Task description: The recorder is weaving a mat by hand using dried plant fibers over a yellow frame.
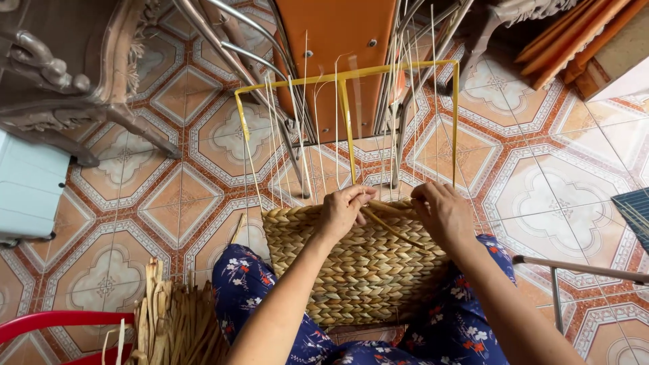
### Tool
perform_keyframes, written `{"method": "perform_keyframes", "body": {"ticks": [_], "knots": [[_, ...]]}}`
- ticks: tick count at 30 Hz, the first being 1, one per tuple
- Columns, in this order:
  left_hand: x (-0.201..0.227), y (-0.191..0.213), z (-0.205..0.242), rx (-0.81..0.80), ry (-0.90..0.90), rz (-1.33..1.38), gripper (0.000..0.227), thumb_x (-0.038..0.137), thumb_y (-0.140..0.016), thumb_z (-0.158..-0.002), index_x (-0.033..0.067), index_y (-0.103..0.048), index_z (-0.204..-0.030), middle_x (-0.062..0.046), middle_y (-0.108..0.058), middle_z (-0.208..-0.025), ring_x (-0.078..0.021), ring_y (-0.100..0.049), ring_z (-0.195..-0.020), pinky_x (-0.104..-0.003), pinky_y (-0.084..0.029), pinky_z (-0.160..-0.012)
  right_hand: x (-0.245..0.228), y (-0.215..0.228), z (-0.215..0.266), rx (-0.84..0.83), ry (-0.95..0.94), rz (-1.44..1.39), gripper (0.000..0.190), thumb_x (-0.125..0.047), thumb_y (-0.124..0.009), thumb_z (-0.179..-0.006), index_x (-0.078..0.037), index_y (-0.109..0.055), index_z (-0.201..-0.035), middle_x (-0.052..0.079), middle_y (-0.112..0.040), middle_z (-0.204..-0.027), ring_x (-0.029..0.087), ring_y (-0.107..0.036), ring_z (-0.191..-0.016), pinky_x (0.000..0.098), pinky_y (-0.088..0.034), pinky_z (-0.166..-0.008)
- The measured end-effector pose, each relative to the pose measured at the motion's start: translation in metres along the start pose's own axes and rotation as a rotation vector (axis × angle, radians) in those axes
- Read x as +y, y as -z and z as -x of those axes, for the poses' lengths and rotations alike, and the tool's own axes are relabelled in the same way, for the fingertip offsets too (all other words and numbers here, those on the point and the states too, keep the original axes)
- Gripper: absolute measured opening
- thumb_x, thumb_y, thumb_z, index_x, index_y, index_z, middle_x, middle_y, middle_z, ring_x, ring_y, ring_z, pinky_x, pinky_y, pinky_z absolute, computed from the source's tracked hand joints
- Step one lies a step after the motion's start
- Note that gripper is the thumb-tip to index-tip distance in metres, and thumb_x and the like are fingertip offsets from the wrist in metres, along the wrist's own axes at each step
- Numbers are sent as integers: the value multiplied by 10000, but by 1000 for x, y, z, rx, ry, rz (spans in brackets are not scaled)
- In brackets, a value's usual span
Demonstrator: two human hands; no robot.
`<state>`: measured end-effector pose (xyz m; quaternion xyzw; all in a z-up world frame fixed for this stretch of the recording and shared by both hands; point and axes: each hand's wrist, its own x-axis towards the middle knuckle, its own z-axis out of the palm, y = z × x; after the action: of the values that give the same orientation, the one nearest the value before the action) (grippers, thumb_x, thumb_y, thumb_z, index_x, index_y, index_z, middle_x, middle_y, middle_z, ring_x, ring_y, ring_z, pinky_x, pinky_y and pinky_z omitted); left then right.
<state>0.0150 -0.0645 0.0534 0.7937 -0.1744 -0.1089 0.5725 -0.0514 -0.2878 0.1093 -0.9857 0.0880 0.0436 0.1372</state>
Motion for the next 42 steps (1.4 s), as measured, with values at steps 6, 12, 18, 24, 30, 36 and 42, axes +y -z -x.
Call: {"method": "perform_keyframes", "body": {"ticks": [6,12,18,24,30,36,42], "knots": [[23,10,-11,-132,182,-20,211,211,-574,-1025,52,-599,-1161,-81,-800,-996,-114,-667,-475,-260,-524,-393,-12,-7,34,200,728,-31,400,-127,-724,-889,-310,-749,-1244,17,-713,-1034,199,-627,-912,391,-528,-786],[28,24,-13,-418,143,-78,233,182,-684,-954,122,-726,-1175,-55,-776,-952,-108,-705,-528,-209,-620,-493,9,-12,-1,-31,387,-726,244,-219,-684,-917,-211,-763,-1147,11,-754,-1074,134,-738,-996,348,-597,-873],[2,-1,-4,-162,2,-160,172,206,-556,-1033,125,-606,-1176,-105,-752,-801,-128,-702,-515,-242,-597,-430,-24,-10,-23,-131,81,-678,316,-157,-634,-981,-134,-673,-1294,125,-807,-950,204,-753,-805,378,-617,-744],[32,22,-3,-328,126,46,169,223,-489,-1057,178,-516,-1218,-121,-761,-1028,-168,-713,-538,-280,-583,-423,-44,-17,-17,148,110,-711,405,-136,-687,-906,-92,-604,-1300,113,-758,-909,216,-738,-657,345,-612,-568],[39,25,-6,-319,183,36,131,204,-475,-1054,140,-500,-1165,-109,-747,-1032,-165,-703,-518,-274,-547,-403,-20,-59,-18,227,330,-572,183,-158,-724,-922,-78,-741,-1086,111,-781,-910,192,-752,-691,336,-615,-614],[-28,-25,-31,-145,-144,-532,155,58,-473,-1129,70,-617,-1074,-131,-761,-841,-124,-651,-584,-240,-516,-449,-40,-29,20,433,517,-553,210,-203,-734,-880,-136,-743,-1079,84,-749,-1023,197,-705,-854,339,-605,-714],[-4,-3,-18,-292,-139,-44,182,192,-650,-989,144,-686,-1161,-22,-714,-1113,-107,-691,-544,-153,-573,-503,-19,18,12,268,256,-66,332,-397,-747,-860,-113,-738,-1031,59,-752,-914,250,-692,-840,403,-562,-666]]}}
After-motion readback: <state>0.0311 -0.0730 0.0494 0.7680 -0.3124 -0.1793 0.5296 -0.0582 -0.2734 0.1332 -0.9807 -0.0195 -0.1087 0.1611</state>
